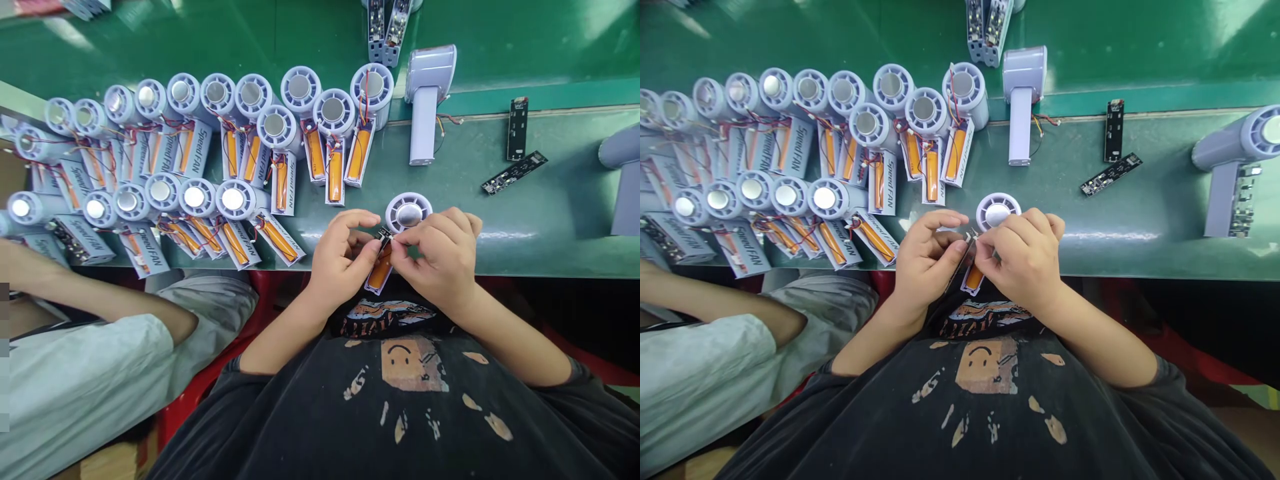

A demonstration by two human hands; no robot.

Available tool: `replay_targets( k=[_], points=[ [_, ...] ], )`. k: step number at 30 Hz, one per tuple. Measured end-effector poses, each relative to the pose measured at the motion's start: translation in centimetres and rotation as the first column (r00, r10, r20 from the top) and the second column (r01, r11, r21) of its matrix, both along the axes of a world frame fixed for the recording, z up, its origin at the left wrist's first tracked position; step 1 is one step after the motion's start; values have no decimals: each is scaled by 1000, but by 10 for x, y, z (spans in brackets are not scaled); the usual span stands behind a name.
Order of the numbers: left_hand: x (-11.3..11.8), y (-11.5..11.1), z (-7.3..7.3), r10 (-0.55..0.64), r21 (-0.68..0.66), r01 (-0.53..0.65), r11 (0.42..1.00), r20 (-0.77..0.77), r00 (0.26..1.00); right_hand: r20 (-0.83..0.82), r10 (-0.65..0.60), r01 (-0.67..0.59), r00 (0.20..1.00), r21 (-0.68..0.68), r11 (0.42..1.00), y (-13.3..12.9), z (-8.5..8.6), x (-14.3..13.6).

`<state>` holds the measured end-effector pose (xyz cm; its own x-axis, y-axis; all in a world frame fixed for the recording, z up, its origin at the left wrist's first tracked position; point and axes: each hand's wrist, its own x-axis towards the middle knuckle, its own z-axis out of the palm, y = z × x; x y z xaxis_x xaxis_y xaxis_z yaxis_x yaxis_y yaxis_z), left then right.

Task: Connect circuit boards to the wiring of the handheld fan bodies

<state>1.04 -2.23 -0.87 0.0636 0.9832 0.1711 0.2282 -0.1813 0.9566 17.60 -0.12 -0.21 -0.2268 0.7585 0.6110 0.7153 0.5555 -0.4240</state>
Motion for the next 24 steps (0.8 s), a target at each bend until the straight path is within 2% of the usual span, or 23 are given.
replay_targets(
  k=[3,7,11,15,17,20,24],
  points=[
    [-2,2,3,-16,-12,15,1000,-53,998,56,-10,12,998,-30,999,1,1,0],
    [-4,4,7,-129,8,131,991,-115,985,20,14,-12,1000,-82,997,2,0,1],
    [-5,4,6,-100,-57,96,994,-66,993,-16,27,-28,1000,-97,995,2,1,3],
    [-6,3,5,-103,-158,109,981,47,994,36,36,-32,999,-110,993,2,5,3],
    [-5,3,6,-99,-98,100,990,23,995,64,34,-27,997,-111,993,2,7,2],
    [-5,3,7,-89,36,93,995,-90,992,91,25,-14,996,-122,992,1,8,1],
    [-5,4,8,-75,115,100,988,-206,976,95,28,-14,995,-144,989,1,10,1]
  ],
)
